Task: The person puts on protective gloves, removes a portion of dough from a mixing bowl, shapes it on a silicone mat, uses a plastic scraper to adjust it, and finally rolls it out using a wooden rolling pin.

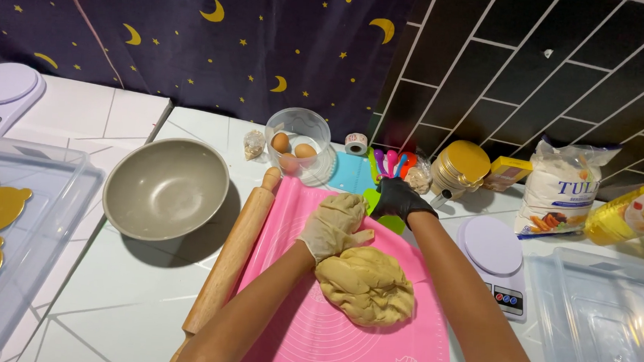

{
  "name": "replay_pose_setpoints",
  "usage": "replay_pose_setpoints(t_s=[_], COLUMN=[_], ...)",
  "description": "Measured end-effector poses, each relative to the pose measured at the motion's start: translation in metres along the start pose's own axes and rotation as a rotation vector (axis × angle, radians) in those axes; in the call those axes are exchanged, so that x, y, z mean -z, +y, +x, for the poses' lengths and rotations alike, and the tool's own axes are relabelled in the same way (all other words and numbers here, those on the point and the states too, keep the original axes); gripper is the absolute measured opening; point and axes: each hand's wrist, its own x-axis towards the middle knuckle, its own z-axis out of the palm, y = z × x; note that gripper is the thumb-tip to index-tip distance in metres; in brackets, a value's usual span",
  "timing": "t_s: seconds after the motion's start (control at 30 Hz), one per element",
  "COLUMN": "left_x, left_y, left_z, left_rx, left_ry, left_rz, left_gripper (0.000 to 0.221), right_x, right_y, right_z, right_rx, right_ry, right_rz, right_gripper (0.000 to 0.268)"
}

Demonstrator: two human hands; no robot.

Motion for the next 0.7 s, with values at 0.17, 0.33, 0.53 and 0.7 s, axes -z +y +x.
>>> replay_pose_setpoints(t_s=[0.17, 0.33, 0.53, 0.7], left_x=[0.009, -0.002, -0.005, 0.008], left_y=[0.001, -0.002, -0.002, -0.004], left_z=[0.003, 0.002, 0.000, 0.006], left_rx=[0.063, 0.069, 0.033, 0.027], left_ry=[-0.069, -0.043, 0.047, 0.132], left_rz=[-0.030, -0.030, -0.098, -0.239], left_gripper=[0.068, 0.069, 0.063, 0.051], right_x=[-0.007, 0.008, 0.050, 0.044], right_y=[0.004, -0.005, -0.015, 0.040], right_z=[0.004, -0.021, -0.080, -0.104], right_rx=[-0.021, 0.015, 0.082, 0.097], right_ry=[0.035, -0.037, -0.030, 0.351], right_rz=[0.048, 0.075, 0.285, 0.442], right_gripper=[0.093, 0.107, 0.077, 0.045])
